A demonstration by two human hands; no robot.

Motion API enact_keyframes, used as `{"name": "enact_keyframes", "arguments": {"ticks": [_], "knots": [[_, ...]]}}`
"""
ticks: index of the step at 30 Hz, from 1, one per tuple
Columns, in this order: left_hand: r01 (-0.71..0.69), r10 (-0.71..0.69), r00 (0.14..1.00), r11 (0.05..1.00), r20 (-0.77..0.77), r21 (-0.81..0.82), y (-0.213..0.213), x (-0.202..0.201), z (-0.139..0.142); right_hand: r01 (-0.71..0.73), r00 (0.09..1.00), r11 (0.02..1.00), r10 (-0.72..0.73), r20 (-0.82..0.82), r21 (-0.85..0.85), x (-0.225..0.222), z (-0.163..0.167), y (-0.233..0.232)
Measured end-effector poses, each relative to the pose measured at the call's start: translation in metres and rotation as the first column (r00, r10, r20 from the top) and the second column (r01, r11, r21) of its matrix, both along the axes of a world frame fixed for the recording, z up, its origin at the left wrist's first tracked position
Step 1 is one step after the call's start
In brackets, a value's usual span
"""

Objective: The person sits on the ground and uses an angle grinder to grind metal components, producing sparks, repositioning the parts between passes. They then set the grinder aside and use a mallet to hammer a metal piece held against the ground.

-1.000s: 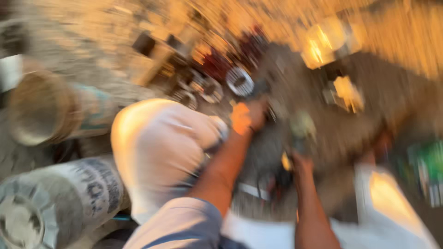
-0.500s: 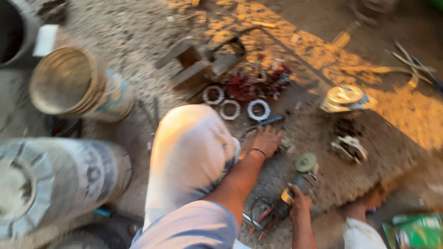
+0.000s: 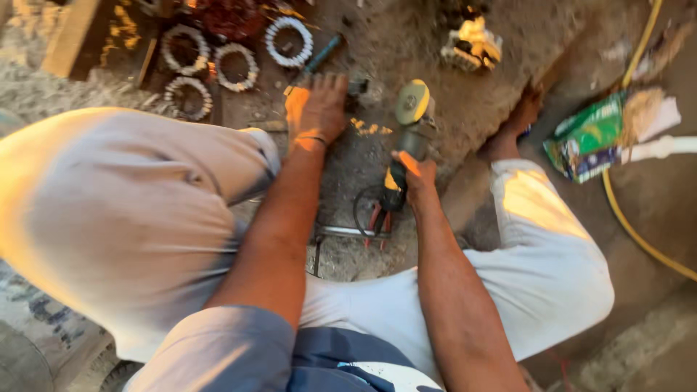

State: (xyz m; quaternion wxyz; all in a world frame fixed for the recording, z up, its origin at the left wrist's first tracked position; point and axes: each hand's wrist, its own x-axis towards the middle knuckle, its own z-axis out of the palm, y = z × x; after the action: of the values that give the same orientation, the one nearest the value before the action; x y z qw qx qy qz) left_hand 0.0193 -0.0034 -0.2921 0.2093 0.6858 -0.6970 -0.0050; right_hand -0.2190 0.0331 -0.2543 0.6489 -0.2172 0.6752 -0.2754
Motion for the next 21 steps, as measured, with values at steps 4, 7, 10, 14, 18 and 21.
{"name": "enact_keyframes", "arguments": {"ticks": [4,7,10,14,18,21], "knots": [[0.096,-0.01,0.971,0.932,-0.24,0.349,0.003,0.009,0.026,-0.015,1.0,1.0,0.015,0.015,-0.021,0.001,0.006,-0.002],[0.087,0.024,0.97,0.897,-0.243,0.434,-0.008,0.01,0.043,-0.016,1.0,1.0,0.016,0.009,-0.026,0.001,0.009,-0.003],[0.076,0.027,0.983,0.836,-0.179,0.543,-0.017,0.009,0.046,-0.021,1.0,1.0,0.021,0.018,-0.023,-0.001,0.008,-0.003],[0.066,0.106,0.969,0.762,-0.223,0.644,-0.025,0.012,0.035,0.005,0.999,0.999,-0.003,0.045,-0.048,-0.003,0.004,-0.002],[0.106,0.163,0.906,0.806,-0.39,0.582,-0.034,0.012,0.023,0.031,0.997,0.999,-0.03,0.067,-0.021,-0.005,0.005,-0.003],[0.032,0.267,0.902,0.742,-0.339,0.67,-0.04,0.004,0.021,0.024,0.995,1.0,-0.022,0.093,-0.017,-0.008,0.006,-0.003]]}}
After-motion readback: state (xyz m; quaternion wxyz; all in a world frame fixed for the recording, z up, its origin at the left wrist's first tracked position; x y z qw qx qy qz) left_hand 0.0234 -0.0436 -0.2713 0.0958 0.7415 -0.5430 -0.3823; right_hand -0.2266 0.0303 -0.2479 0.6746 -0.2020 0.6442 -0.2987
